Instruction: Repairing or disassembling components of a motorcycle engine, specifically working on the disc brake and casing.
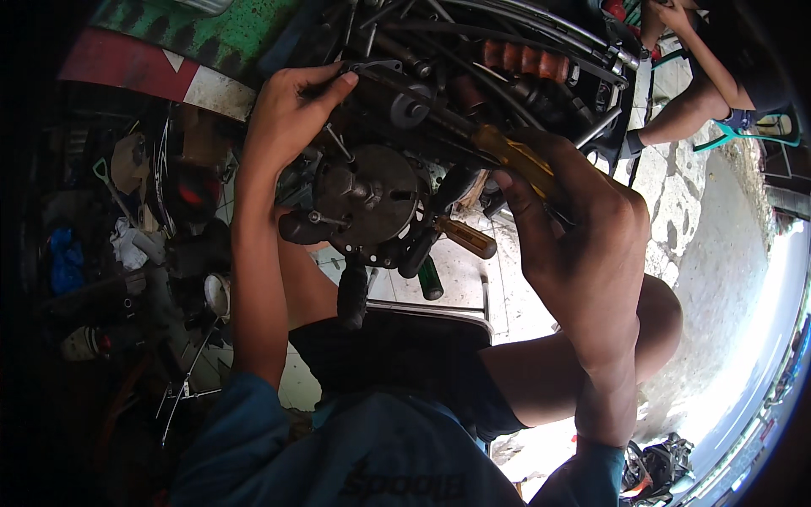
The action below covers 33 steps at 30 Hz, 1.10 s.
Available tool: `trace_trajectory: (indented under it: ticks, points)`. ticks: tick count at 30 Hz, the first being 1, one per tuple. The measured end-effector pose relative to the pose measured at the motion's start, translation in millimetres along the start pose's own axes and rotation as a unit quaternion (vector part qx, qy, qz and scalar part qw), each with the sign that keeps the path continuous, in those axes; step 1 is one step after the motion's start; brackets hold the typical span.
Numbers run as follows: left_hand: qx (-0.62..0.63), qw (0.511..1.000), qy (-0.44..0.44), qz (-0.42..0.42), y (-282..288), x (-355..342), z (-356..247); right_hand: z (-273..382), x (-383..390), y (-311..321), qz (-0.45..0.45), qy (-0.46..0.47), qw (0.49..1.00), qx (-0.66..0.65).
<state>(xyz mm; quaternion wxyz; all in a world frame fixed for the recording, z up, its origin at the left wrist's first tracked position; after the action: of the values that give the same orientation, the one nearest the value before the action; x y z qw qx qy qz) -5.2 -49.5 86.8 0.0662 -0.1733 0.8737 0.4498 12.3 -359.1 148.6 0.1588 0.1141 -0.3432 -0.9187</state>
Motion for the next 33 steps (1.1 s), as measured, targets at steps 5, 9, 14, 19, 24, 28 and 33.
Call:
trace_trajectory:
  ticks: [5, 9, 14, 19, 24, 28, 33]
  points:
    - [0.003, 1.0, 0.0, -0.005, 0, -1, -4, 4, 2, 0, 0.015, -0.035, 0.999, 0.004]
    - [0.018, 1.0, -0.014, -0.004, 1, -1, 0, 0, 2, -4, 0.039, -0.043, 0.996, -0.072]
    - [0.012, 0.999, -0.001, 0.042, 5, -2, -6, 3, -1, 0, 0.0, 0.069, 0.997, 0.027]
    - [0.017, 0.998, 0.017, 0.059, 11, -2, -8, 0, -2, -5, 0.004, 0.002, 1.0, -0.013]
    - [0.022, 0.995, 0.007, 0.098, 14, -4, -7, -13, -1, -14, -0.048, 0.072, 0.996, 0.022]
    - [0.026, 0.994, 0.012, 0.103, 13, -6, -3, -9, 0, -8, -0.024, 0.065, 0.994, 0.087]
    - [0.085, 0.991, 0.032, 0.096, 16, -6, -7, 8, 0, -1, -0.004, 0.037, 0.994, 0.099]
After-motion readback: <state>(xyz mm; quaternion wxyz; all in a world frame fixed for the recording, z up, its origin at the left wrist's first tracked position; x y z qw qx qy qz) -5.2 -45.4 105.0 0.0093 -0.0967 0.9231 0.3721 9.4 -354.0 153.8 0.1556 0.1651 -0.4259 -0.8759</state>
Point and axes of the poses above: each hand's wrist, its own x-axis away from the middle knuckle, its own y-axis out of the back of the hand, z = x × y, the point moved 1 cm from there along -x, towards the middle knuckle, and after that the axes turned 8 degrees about -y, right-handed, at the moved point
